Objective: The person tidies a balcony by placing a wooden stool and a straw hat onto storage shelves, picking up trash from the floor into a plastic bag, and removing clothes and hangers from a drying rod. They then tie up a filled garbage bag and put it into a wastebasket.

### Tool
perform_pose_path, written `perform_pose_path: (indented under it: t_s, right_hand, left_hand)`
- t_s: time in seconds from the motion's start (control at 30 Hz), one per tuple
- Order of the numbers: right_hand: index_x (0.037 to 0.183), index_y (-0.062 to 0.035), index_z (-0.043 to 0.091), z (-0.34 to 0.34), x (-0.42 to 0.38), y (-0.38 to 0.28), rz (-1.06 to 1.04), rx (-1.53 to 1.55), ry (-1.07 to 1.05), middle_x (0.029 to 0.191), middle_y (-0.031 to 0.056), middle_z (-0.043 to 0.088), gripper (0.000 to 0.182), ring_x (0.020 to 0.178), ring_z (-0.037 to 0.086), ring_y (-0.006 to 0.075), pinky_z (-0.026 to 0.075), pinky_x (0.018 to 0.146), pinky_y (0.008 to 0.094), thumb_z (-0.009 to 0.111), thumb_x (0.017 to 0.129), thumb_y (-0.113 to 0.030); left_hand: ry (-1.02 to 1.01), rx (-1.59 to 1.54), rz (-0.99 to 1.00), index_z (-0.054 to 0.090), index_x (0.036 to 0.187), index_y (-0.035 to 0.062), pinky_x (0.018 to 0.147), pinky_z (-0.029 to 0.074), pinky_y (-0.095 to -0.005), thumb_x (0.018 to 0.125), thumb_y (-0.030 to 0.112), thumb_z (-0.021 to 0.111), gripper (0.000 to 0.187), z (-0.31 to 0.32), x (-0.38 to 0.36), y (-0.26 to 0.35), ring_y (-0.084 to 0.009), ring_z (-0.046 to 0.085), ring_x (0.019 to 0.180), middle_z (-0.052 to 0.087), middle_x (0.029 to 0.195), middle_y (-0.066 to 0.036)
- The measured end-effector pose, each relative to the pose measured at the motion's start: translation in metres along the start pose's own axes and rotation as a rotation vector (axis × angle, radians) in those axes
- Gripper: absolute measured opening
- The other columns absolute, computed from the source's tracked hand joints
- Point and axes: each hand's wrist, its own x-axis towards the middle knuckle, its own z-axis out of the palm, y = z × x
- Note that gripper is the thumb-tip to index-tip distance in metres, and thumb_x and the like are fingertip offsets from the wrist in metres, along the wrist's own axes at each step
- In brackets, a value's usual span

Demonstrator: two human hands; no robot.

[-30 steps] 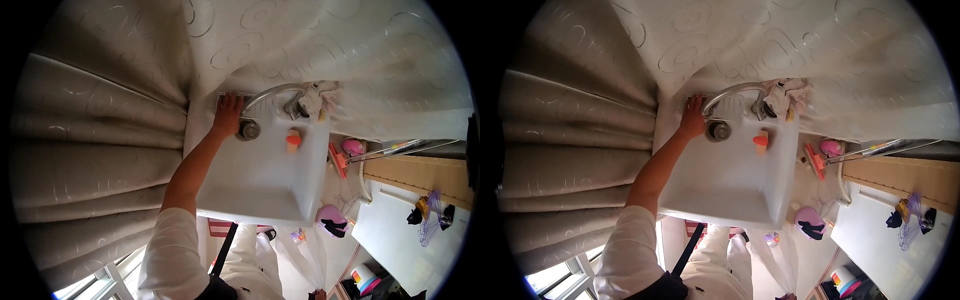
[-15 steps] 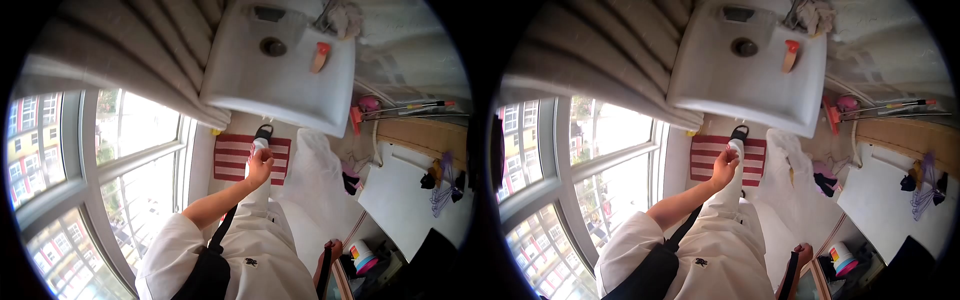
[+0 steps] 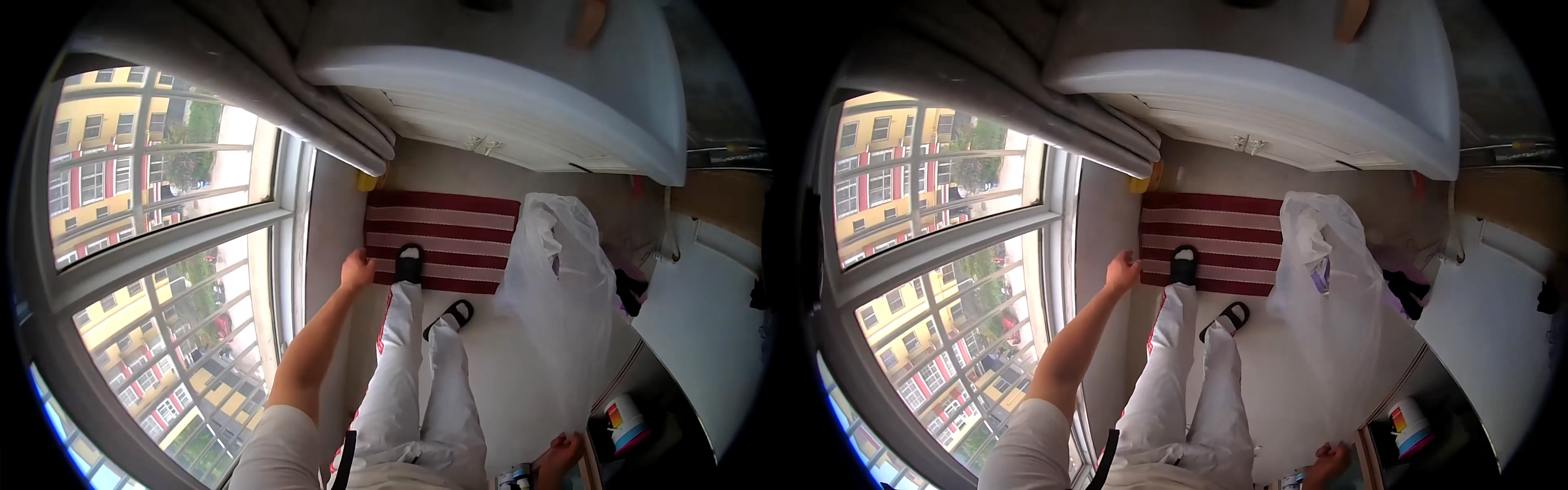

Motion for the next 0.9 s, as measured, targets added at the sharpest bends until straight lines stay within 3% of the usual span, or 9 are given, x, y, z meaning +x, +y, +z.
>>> perform_pose_path:
  t_s: [0.1, 0.2, 0.3, 0.4, 0.53, 0.67, 0.73, 0.8, 0.9]
  right_hand:
    - [0.091, -0.0100, 0.064, -0.003, 0.043, 0.029, 0.277, 0.236, -0.235, 0.075, 0.0054, 0.063, 0.020, 0.067, 0.057, 0.0197, 0.048, 0.059, 0.0318, 0.052, 0.093, -0.027]
    - [0.106, -0.0054, 0.060, 0.038, 0.042, 0.066, 0.350, 0.387, 0.007, 0.079, 0.0083, 0.063, 0.026, 0.069, 0.056, 0.0203, 0.048, 0.056, 0.0273, 0.050, 0.094, -0.027]
    - [0.108, -0.0035, 0.060, 0.108, 0.034, 0.084, 0.380, 0.332, 0.157, 0.086, 0.0102, 0.063, 0.027, 0.069, 0.056, 0.0205, 0.048, 0.055, 0.0288, 0.053, 0.092, -0.024]
    - [0.107, -0.0024, 0.061, 0.093, 0.040, 0.135, -0.021, -0.361, -0.155, 0.093, 0.0119, 0.062, 0.027, 0.071, 0.056, 0.0201, 0.049, 0.057, 0.0304, 0.055, 0.092, -0.024]
    - [0.099, -0.0070, 0.062, 0.101, 0.029, 0.131, 0.505, 0.290, 0.036, 0.079, 0.0084, 0.065, 0.024, 0.066, 0.060, 0.0213, 0.050, 0.056, 0.0317, 0.053, 0.092, -0.029]
    - [0.086, -0.0137, 0.058, 0.043, 0.023, 0.142, 0.547, 0.175, 0.029, 0.069, 0.0042, 0.060, 0.018, 0.058, 0.055, 0.0180, 0.047, 0.052, 0.0310, 0.052, 0.091, -0.030]
    - [0.073, -0.0122, 0.045, 0.087, -0.008, 0.097, 0.175, -0.051, 0.046, 0.067, 0.0044, 0.052, 0.016, 0.058, 0.048, 0.0161, 0.040, 0.050, 0.0274, 0.049, 0.088, -0.015]
    - [0.071, -0.0102, 0.045, 0.055, 0.003, 0.090, 0.404, 0.355, -0.118, 0.067, 0.0043, 0.048, 0.015, 0.059, 0.047, 0.0169, 0.039, 0.051, 0.0275, 0.048, 0.086, -0.008]
    - [0.068, -0.0102, 0.044, 0.038, -0.019, 0.045, 0.304, 0.335, -0.179, 0.067, 0.0033, 0.046, 0.016, 0.060, 0.046, 0.0175, 0.040, 0.052, 0.0281, 0.047, 0.083, -0.005]
  left_hand:
    - [0.175, 0.216, 0.179, 0.048, 0.129, 0.0002, 0.094, 0.047, -0.0441, 0.081, 0.031, 0.065, 0.060, 0.039, 0.124, -0.018, -0.0415, 0.058, 0.107, 0.061, 0.112, -0.026]
    - [0.464, 0.173, 0.394, 0.049, 0.130, 0.0003, 0.096, 0.045, -0.0442, 0.083, 0.031, 0.065, 0.059, 0.075, 0.230, -0.030, -0.0416, 0.057, 0.109, 0.061, 0.111, -0.026]
    - [0.127, 0.082, 0.352, 0.046, 0.131, -0.0008, 0.098, 0.043, -0.0422, 0.079, 0.019, 0.069, 0.060, 0.089, 0.315, -0.041, -0.0395, 0.050, 0.119, 0.052, 0.128, -0.024]
    - [0.366, 0.204, 0.455, 0.052, 0.125, -0.0004, 0.092, 0.046, -0.0424, 0.083, 0.022, 0.066, 0.050, 0.103, 0.348, -0.048, -0.0406, 0.056, 0.109, 0.059, 0.119, -0.022]
    - [0.225, 0.044, 0.029, 0.060, 0.113, -0.0012, 0.085, 0.048, -0.0458, 0.087, 0.036, 0.059, 0.045, 0.105, 0.288, 0.023, -0.0420, 0.061, 0.100, 0.065, 0.105, -0.024]
    - [0.135, -0.036, 0.082, 0.058, 0.110, -0.0011, 0.084, 0.048, -0.0479, 0.085, 0.040, 0.060, 0.049, 0.085, 0.211, 0.033, -0.0449, 0.060, 0.098, 0.064, 0.101, -0.028]
    - [0.078, 0.028, 0.080, 0.057, 0.107, 0.0010, 0.083, 0.048, -0.0500, 0.083, 0.042, 0.060, 0.048, 0.069, 0.168, 0.036, -0.0456, 0.060, 0.097, 0.064, 0.099, -0.028]
    - [0.039, 0.140, 0.167, 0.058, 0.104, 0.0030, 0.082, 0.049, -0.0509, 0.082, 0.043, 0.061, 0.046, 0.039, 0.112, 0.059, -0.0446, 0.061, 0.092, 0.065, 0.095, -0.025]
    - [0.003, 0.205, 0.282, 0.061, 0.091, 0.0040, 0.075, 0.051, -0.0484, 0.079, 0.047, 0.064, 0.045, -0.017, 0.020, 0.105, -0.0406, 0.064, 0.083, 0.067, 0.085, -0.021]
